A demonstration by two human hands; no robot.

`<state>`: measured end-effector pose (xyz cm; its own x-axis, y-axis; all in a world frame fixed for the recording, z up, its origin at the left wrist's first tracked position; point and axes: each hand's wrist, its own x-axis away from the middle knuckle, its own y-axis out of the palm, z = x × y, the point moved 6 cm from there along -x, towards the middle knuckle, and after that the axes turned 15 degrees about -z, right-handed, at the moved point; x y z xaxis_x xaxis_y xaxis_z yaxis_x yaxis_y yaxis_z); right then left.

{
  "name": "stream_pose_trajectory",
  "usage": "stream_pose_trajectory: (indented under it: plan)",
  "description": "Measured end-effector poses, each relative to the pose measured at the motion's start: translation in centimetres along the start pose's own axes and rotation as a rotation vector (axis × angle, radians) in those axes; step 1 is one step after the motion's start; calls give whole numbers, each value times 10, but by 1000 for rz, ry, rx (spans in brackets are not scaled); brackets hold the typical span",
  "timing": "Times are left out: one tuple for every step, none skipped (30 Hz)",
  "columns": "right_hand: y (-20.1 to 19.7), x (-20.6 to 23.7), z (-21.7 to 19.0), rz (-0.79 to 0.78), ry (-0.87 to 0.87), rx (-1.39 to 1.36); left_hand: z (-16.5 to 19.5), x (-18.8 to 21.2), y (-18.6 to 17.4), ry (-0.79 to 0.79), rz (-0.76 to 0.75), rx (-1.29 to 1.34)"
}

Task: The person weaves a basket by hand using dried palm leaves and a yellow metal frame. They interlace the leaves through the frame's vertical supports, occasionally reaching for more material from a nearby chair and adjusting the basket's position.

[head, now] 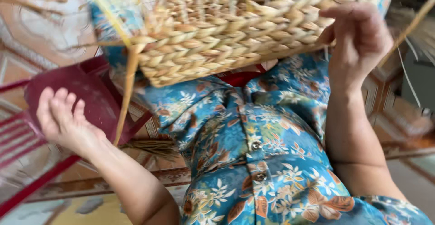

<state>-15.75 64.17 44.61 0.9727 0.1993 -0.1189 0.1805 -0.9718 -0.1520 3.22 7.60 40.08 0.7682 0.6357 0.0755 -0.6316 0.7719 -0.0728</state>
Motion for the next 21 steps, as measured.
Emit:
stream_pose_trajectory:
  plan:
    - [-15,2,2,54,1,-5,9,7,15,101,-9,-20]
    - [-31,6,2,88,2,16,17,14,31,196,-20,-39]
    - [-39,8,5,118,-12,18,24,22,42,238,9,-138]
    - [-48,12,7,148,-26,21,31,29,56,293,43,-232]
    - [-53,11,11,175,-59,5,37,37,74,356,82,-320]
    - [-54,14,15,185,-71,32,41,45,96,399,43,-369]
    - [-55,16,17,195,-83,59,47,53,118,443,0,-419]
    - [-53,19,18,191,-94,171,52,61,141,486,-46,-468]
    - [-50,22,18,191,-105,283,56,69,169,554,-127,-540]
    - [-49,22,16,187,-145,388,60,77,198,626,-205,-608]
    - [-47,22,14,188,-185,493,62,86,227,701,-281,-676]
    - [-47,21,11,174,-250,548,64,95,251,732,-320,-761]
    - [-49,21,8,158,-312,602,65,105,274,765,-358,-849]
    - [-54,22,7,150,-295,642,64,115,297,802,-394,-933]
    - [-59,24,5,141,-277,681,60,123,318,786,-437,-965]
    - [-69,24,3,140,-292,663,58,134,336,768,-477,-1002]
    - [-77,25,4,137,-304,642,55,142,351,748,-518,-1044]
    - [-87,26,4,135,-315,623,54,147,364,757,-523,-1133]
    - [-96,28,6,123,-326,598,51,152,376,769,-524,-1219]
    - [-104,30,7,109,-340,571,49,156,386,781,-519,-1305]
    - [-111,33,8,94,-354,544,49,158,392,788,-519,-1304]
